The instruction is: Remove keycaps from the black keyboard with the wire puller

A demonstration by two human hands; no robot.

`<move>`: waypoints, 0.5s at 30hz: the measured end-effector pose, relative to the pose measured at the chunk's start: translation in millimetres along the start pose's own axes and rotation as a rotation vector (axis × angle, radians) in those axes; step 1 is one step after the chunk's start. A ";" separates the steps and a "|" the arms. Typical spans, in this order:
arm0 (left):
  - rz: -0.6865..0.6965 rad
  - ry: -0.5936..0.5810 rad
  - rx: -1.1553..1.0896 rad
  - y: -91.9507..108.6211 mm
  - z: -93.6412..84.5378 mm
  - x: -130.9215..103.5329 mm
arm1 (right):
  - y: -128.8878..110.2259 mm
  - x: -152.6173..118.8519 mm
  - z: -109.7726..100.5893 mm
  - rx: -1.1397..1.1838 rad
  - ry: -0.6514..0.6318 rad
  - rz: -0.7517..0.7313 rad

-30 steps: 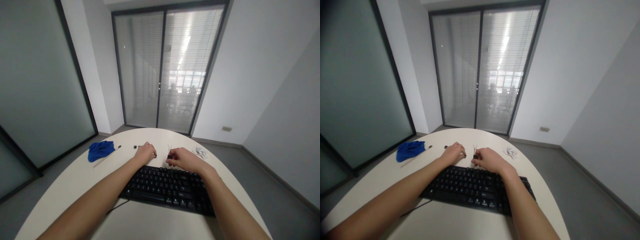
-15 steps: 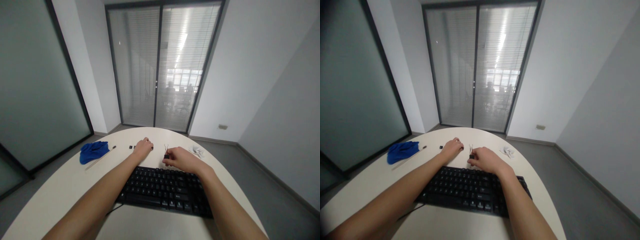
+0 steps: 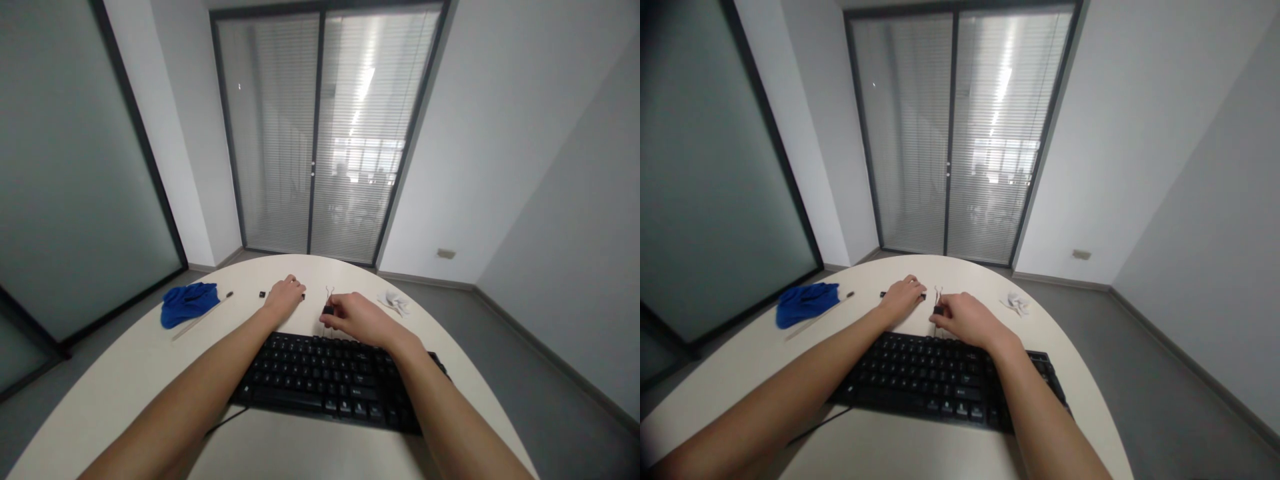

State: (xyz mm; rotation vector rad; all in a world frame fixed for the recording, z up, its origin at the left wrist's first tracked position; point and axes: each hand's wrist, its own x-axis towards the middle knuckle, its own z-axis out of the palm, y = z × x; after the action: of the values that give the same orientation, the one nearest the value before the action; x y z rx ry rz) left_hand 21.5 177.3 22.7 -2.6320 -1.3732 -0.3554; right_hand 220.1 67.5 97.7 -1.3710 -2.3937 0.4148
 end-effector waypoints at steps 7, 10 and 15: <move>-0.078 0.041 -0.141 7.1 -4.6 -7.0 | -7.6 0.6 3.7 0.052 -0.002 0.013; -0.140 0.055 -0.249 17.4 -4.2 -14.9 | -9.7 1.7 7.4 0.065 0.000 -0.010; -0.139 -0.021 -0.467 34.9 -1.7 -38.7 | -11.9 3.7 13.5 0.062 0.006 -0.073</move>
State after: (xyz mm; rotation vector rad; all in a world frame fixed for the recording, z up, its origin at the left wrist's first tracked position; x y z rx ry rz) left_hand 28.5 126.6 12.7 -2.9055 -1.6558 -0.7507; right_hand 203.4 63.8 91.1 -1.2520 -2.3973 0.4602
